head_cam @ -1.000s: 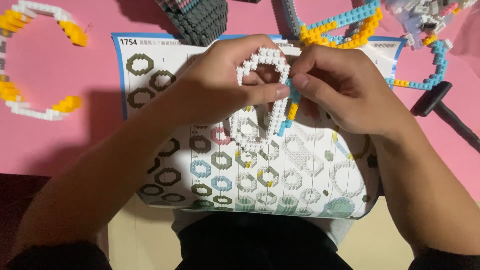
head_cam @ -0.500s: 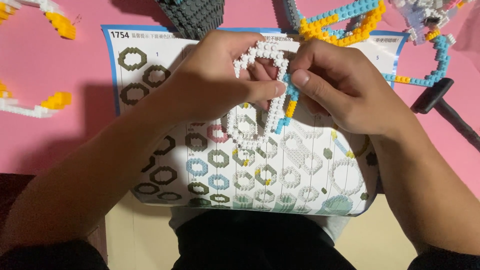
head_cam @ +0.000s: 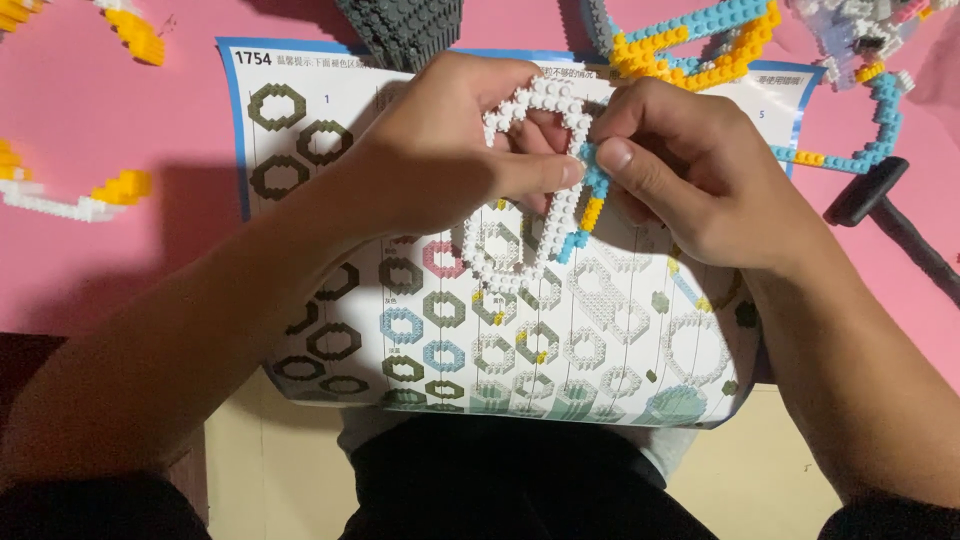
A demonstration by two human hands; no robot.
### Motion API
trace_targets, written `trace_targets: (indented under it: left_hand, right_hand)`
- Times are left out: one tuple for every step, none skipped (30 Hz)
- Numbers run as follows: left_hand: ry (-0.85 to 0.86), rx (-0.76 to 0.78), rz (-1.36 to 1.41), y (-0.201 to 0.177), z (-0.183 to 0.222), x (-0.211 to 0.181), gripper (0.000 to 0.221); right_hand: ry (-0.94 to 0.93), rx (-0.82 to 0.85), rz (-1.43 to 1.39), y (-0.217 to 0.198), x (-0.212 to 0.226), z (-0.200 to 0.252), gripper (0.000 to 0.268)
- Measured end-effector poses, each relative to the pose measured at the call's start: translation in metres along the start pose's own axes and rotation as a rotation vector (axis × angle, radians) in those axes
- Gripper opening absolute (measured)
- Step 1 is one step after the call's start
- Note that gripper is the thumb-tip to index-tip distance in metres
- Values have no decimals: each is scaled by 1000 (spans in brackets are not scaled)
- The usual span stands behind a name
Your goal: Assembling a 3D model from small interlocking plastic blocks by following a printed manual.
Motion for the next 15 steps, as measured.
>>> trace_targets:
  left_hand:
    - [-36, -1, 25, 0, 1, 1, 32]
    - [-35, -1, 27, 1, -2, 7, 32]
    - [44, 2, 55, 2, -4, 5, 34]
    - [123, 5, 83, 2, -5, 4, 37]
    - [123, 3, 84, 2, -5, 5, 37]
    - [147, 23, 118, 3, -4, 4, 39]
    - [170, 44, 152, 4, -3, 3, 41]
    - [170, 42, 153, 3, -4, 4, 41]
    - [192, 48, 142, 3, -4, 3, 39]
    - [214, 55, 131, 3, -4, 2, 38]
    - [214, 55, 132, 4, -5, 4, 38]
    - [226, 64, 182, 5, -5, 4, 41]
    - [236, 72, 233, 6, -5, 4, 44]
    - [236, 71, 235, 7, -6, 5, 44]
    - [235, 85, 268, 8, -6, 6, 44]
  right_hand:
    - [-2, -10, -4, -1, 0, 0, 19]
    - [-2, -9, -1, 0, 0, 1, 19]
    - [11, -16, 1, -1, -1, 1, 19]
    - [23, -24, 4, -1, -2, 1, 20]
    - [23, -22, 5, 0, -1, 1, 20]
    - [17, -19, 4, 0, 0, 2, 20]
    - [12, -17, 2, 1, 1, 2, 19]
    - [11, -14, 2, 1, 1, 2, 19]
    - [4, -13, 8, 1, 1, 2, 19]
    - [-3, -12, 14, 1, 1, 2, 19]
    - [-3, -12, 15, 1, 1, 2, 19]
    - [-1, -15, 6, 1, 1, 2, 19]
    - [0, -17, -3, 1, 2, 2, 20]
    - [0, -15, -2, 1, 1, 3, 20]
    - [8, -18, -11, 1, 0, 3, 20]
Point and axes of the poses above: each hand's wrist, its own z-axis away from the middle knuckle, its own y-axis out of the palm, x = y × z, the point moved 9 cm from there along -z, towards the middle knuckle, and after that the axes turned 10 degrees about -x, right-handed, at the moved point
